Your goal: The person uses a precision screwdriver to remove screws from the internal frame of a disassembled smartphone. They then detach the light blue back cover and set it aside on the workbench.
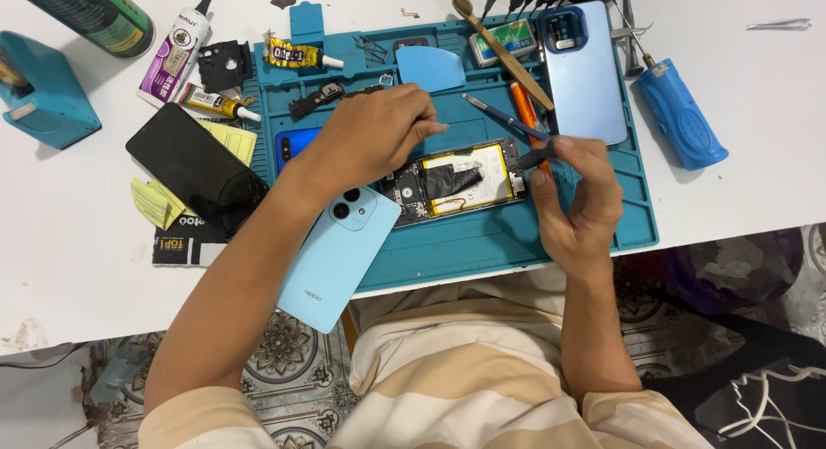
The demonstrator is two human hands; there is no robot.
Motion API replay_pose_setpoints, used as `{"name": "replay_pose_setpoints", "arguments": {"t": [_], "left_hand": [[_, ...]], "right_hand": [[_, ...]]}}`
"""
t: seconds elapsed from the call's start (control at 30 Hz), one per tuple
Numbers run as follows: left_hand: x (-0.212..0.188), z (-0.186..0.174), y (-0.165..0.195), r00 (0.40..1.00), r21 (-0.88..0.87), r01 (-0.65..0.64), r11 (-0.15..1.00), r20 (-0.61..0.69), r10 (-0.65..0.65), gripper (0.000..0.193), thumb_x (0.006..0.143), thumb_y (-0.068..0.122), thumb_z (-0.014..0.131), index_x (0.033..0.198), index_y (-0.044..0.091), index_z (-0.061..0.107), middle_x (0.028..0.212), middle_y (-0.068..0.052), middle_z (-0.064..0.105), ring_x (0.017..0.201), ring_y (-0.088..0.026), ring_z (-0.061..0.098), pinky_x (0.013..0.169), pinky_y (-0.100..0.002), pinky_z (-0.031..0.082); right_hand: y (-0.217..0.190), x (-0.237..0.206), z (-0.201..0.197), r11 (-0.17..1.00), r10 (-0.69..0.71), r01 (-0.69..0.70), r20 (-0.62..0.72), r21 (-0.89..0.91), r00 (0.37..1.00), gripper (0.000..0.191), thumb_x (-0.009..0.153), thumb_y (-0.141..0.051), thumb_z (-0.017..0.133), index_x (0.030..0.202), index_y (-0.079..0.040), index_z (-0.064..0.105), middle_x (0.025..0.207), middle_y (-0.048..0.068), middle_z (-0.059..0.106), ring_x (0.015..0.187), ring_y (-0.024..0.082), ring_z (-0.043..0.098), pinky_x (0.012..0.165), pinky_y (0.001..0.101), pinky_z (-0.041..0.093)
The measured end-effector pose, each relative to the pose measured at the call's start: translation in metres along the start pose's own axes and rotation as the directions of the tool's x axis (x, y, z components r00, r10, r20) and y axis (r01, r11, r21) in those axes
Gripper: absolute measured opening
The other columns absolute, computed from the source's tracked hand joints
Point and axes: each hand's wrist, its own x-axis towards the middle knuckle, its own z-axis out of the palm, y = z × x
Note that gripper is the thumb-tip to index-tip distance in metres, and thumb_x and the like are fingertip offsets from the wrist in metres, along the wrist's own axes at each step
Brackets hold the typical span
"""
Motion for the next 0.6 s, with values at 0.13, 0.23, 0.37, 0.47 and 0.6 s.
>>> {"name": "replay_pose_setpoints", "arguments": {"t": [0.13,0.23,0.37,0.47,0.6], "left_hand": [[0.001,0.002,0.009,1.000,-0.106,-0.030,0.994,-0.006,0.030,0.024,0.101,0.029,0.069,0.096,0.006,0.063,0.092,-0.008,0.068,0.078,-0.031,0.067,0.064,-0.043,0.050],[0.001,0.004,0.014,0.996,-0.210,-0.088,0.974,-0.018,0.087,0.022,0.100,0.026,0.070,0.098,0.006,0.063,0.095,-0.008,0.067,0.083,-0.031,0.066,0.068,-0.042,0.051],[0.002,0.010,0.019,0.993,-0.248,-0.115,0.962,-0.050,0.106,0.017,0.099,0.022,0.069,0.100,0.006,0.063,0.097,-0.008,0.068,0.088,-0.030,0.067,0.071,-0.042,0.051],[0.003,0.013,0.018,0.991,-0.265,-0.134,0.955,-0.042,0.128,0.019,0.100,0.024,0.069,0.101,0.006,0.063,0.096,-0.007,0.068,0.086,-0.029,0.067,0.070,-0.041,0.051],[0.002,0.017,0.017,0.996,-0.254,-0.075,0.964,0.020,0.083,0.020,0.100,0.027,0.069,0.098,0.008,0.064,0.095,-0.006,0.068,0.081,-0.027,0.067,0.066,-0.041,0.050]], "right_hand": [[-0.001,0.002,-0.001,0.987,0.064,-0.071,-0.052,-0.145,0.997,0.051,0.093,0.014,0.076,0.136,-0.005,0.057,0.110,0.015,0.056,0.104,0.022,0.053,0.093,0.0327,0.045],[-0.005,0.002,-0.003,0.996,-0.036,0.036,0.003,-0.081,0.999,0.053,0.096,0.014,0.072,0.140,-0.009,0.053,0.127,0.015,0.060,0.116,0.021,0.058,0.102,0.0315,0.049],[-0.005,0.003,-0.001,0.995,-0.007,0.006,-0.008,-0.098,1.000,0.056,0.095,0.016,0.075,0.141,-0.010,0.056,0.115,0.010,0.057,0.103,0.016,0.055,0.092,0.0294,0.048],[-0.004,0.003,0.000,0.996,-0.052,0.052,0.002,-0.077,0.999,0.056,0.095,0.019,0.068,0.140,-0.010,0.052,0.121,0.013,0.061,0.106,0.020,0.059,0.094,0.0321,0.050],[-0.002,0.002,0.001,0.998,-0.039,0.038,-0.029,-0.053,0.999,0.058,0.101,0.020,0.072,0.143,-0.014,0.050,0.121,0.012,0.062,0.106,0.017,0.062,0.089,0.0261,0.052]]}}
